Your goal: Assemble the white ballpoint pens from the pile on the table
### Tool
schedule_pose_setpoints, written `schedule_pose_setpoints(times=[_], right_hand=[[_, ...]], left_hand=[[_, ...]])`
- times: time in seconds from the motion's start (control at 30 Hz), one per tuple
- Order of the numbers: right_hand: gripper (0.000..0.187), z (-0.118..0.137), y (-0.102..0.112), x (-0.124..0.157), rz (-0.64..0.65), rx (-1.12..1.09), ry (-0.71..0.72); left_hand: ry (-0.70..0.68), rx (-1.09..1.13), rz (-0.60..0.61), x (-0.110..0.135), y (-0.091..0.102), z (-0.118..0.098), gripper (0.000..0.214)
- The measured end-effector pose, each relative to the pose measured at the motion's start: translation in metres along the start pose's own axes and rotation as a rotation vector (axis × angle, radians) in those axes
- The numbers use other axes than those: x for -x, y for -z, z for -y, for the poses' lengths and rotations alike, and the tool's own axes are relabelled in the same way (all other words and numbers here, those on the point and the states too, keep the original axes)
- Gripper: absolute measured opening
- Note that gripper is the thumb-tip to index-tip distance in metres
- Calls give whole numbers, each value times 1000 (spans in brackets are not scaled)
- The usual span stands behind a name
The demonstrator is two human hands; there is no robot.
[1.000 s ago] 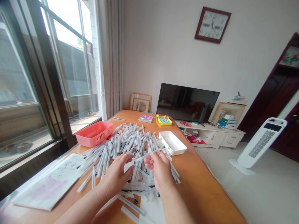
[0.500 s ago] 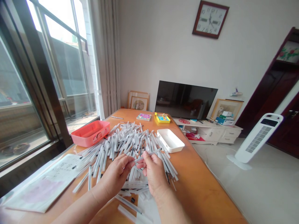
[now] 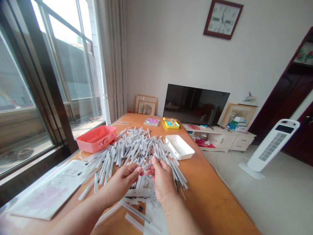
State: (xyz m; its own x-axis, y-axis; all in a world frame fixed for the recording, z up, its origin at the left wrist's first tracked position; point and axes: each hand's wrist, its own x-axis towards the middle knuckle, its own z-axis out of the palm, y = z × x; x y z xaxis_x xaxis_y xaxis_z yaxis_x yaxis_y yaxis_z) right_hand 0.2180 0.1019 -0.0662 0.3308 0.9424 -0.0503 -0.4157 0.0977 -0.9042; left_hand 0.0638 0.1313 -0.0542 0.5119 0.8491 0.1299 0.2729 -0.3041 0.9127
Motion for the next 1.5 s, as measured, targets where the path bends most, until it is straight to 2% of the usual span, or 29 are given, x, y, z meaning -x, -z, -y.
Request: schedule_pose_setpoints(times=[0.13,0.23,0.3,0.37,0.47,0.53,0.67,0.8,0.9,1.1,1.33,1.5], right_hand=[[43,1,0,-4,32,-39,1],[38,10,11,-12,-19,-102,55],[36,16,21,-18,-79,-121,116],[38,19,28,-21,-80,-72,125],[42,14,30,-21,-39,144,114],[44,10,28,-18,3,338,154],[46,9,24,-12,143,686,268],[43,15,19,-2,311,861,342],[39,18,12,8,426,889,353],[40,16,2,20,610,862,248],[50,17,5,18,601,741,169],[47,15,6,18,589,759,151]], left_hand=[[105,253,53,3,1,-2,42],[193,426,35,6,3,-4,44],[214,457,-2,7,4,-6,46],[184,379,-47,6,4,-5,47],[151,194,-101,3,2,3,45],[148,136,-136,0,1,9,42],[117,182,-227,-3,2,16,53],[92,314,-272,-1,7,10,48],[100,424,-277,1,10,6,46],[34,729,-211,0,14,6,36],[29,934,-116,0,19,5,29],[29,885,-172,0,18,6,25]])
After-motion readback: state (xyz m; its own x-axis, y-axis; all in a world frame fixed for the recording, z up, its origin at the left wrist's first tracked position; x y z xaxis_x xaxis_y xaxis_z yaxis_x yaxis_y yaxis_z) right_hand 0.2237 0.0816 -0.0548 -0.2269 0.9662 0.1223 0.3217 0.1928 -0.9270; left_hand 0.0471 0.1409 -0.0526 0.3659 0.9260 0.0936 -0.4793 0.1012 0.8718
